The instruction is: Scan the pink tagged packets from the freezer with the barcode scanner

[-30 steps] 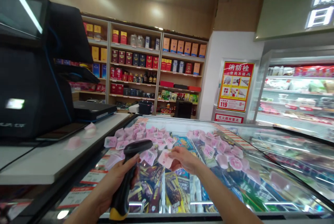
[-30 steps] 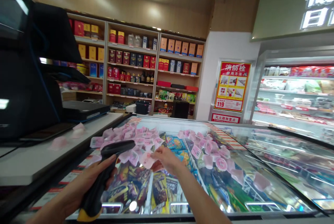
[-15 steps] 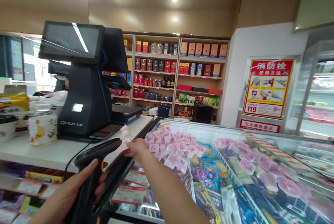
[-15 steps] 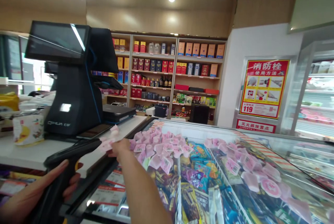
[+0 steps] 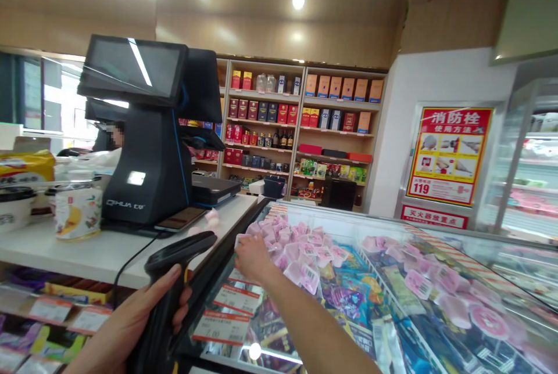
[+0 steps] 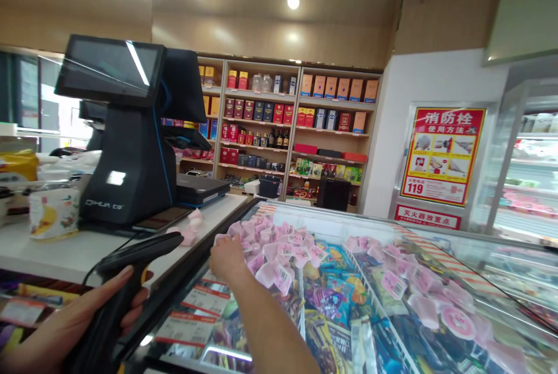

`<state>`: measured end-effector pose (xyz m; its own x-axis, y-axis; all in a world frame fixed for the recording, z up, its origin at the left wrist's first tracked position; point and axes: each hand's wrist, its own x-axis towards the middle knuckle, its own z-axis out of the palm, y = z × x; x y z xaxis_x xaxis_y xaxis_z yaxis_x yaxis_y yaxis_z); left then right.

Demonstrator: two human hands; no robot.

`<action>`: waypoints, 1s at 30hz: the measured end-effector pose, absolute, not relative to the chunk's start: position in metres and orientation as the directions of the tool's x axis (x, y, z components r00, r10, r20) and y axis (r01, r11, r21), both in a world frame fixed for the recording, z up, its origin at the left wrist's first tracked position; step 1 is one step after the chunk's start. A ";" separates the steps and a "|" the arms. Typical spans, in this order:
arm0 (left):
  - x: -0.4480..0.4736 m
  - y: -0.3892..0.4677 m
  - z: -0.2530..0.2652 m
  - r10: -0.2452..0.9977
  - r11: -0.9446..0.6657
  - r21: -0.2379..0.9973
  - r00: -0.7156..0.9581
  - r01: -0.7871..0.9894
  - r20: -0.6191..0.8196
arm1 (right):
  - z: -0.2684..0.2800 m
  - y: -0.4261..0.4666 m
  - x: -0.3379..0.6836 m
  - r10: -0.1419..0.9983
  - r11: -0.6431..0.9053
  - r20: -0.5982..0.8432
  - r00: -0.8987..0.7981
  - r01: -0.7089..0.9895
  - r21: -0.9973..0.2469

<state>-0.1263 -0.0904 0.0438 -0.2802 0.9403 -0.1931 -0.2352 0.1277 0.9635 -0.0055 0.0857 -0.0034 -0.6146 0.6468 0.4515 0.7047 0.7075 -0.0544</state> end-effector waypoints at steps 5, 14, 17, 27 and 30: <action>-0.099 -0.086 0.045 0.951 0.262 0.890 -0.056 -0.373 -0.304 | 0.002 0.080 0.025 0.655 0.646 0.421 -0.628 0.754 0.119; -0.019 -0.078 0.049 0.980 0.197 0.957 0.074 -0.213 -0.185 | 0.037 0.047 0.202 0.717 0.368 0.653 -0.242 0.928 -0.060; 0.010 -0.071 0.044 0.977 0.181 0.971 0.146 -0.159 -0.158 | 0.025 0.032 0.286 0.784 -0.013 0.618 0.058 0.997 -0.078; 0.073 -0.059 0.036 0.959 0.175 0.975 0.249 -0.136 -0.138 | -0.007 0.022 0.353 0.872 -0.114 0.440 0.216 0.962 -0.246; 0.078 -0.061 0.034 0.951 0.168 0.980 0.281 -0.105 -0.132 | -0.016 0.035 0.345 0.896 0.019 0.317 0.312 0.686 -0.728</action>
<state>0.0782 -0.0608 0.0335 0.2808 0.9506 -0.1325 -0.1050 0.1676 0.9802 0.3451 0.0351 -0.0158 0.3121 0.8956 0.3171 0.6857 0.0186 -0.7277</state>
